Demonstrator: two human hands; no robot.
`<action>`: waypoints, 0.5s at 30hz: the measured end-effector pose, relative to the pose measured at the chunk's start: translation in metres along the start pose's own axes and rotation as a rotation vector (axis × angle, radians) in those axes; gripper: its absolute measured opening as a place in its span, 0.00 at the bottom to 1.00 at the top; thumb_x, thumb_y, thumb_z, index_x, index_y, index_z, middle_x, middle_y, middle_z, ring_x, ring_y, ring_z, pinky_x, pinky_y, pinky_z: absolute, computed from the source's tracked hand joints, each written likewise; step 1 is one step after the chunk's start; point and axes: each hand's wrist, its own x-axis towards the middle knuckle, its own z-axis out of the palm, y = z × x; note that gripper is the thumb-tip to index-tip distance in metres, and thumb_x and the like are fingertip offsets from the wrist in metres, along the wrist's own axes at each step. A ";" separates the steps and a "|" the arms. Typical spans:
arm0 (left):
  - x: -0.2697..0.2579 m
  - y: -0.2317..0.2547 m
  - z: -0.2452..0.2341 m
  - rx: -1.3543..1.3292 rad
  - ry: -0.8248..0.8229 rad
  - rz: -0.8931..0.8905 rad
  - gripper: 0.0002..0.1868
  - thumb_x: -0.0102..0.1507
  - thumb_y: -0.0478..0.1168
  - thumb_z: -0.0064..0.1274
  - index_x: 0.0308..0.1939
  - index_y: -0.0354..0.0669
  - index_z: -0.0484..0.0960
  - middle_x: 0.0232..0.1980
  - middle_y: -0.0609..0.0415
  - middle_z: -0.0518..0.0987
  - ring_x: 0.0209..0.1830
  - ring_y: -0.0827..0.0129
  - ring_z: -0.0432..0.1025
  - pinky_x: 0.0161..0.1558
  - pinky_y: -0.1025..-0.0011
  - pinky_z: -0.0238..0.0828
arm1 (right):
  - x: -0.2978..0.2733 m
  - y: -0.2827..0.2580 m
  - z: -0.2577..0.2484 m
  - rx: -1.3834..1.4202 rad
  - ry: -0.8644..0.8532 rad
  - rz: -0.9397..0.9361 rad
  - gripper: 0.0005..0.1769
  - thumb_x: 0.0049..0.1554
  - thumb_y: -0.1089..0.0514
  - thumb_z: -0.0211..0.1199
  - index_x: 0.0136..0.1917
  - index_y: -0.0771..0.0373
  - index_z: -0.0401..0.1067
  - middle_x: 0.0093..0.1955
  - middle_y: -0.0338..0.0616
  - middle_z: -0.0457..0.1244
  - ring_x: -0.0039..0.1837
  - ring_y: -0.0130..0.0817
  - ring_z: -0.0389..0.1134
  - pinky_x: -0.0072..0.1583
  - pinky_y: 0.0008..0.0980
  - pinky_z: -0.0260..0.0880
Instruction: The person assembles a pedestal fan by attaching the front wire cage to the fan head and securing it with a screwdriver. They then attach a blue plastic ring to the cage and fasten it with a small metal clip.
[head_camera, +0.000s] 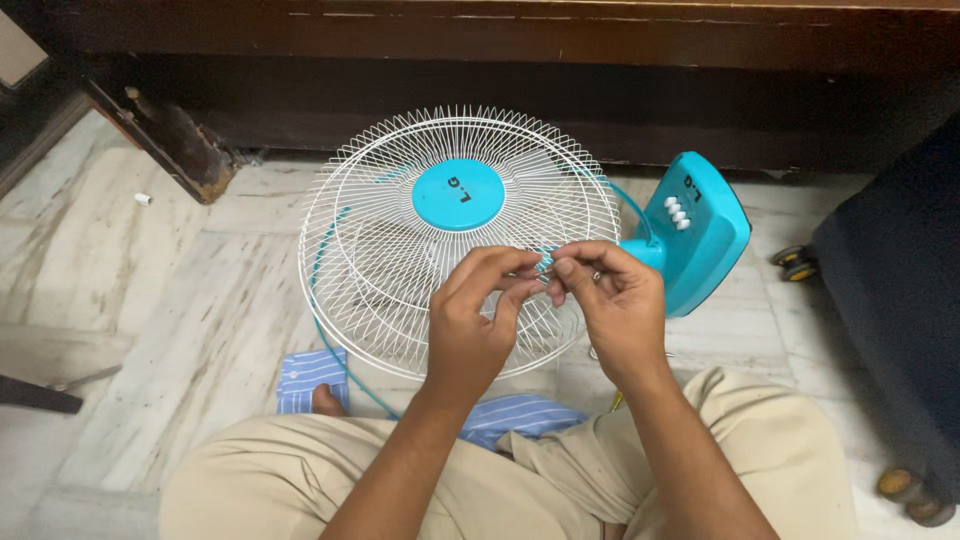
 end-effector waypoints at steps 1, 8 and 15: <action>0.000 0.001 0.000 0.038 0.005 0.023 0.09 0.63 0.27 0.60 0.47 0.37 0.83 0.47 0.50 0.82 0.43 0.67 0.82 0.44 0.73 0.81 | 0.000 -0.001 0.000 0.014 0.002 0.002 0.08 0.62 0.69 0.62 0.54 0.74 0.74 0.45 0.45 0.68 0.45 0.28 0.69 0.48 0.27 0.72; 0.000 0.009 0.000 0.096 -0.023 -0.032 0.14 0.62 0.41 0.64 0.46 0.37 0.82 0.45 0.52 0.80 0.39 0.66 0.79 0.40 0.69 0.78 | -0.001 0.000 0.003 0.036 0.056 0.022 0.09 0.60 0.70 0.64 0.55 0.74 0.74 0.45 0.46 0.69 0.45 0.28 0.70 0.48 0.26 0.72; -0.001 0.012 0.001 0.229 -0.020 0.076 0.11 0.62 0.42 0.66 0.42 0.40 0.82 0.44 0.53 0.79 0.44 0.62 0.78 0.43 0.66 0.76 | -0.004 0.002 0.006 0.044 0.090 -0.033 0.08 0.61 0.69 0.65 0.54 0.74 0.74 0.46 0.46 0.69 0.46 0.28 0.70 0.49 0.25 0.73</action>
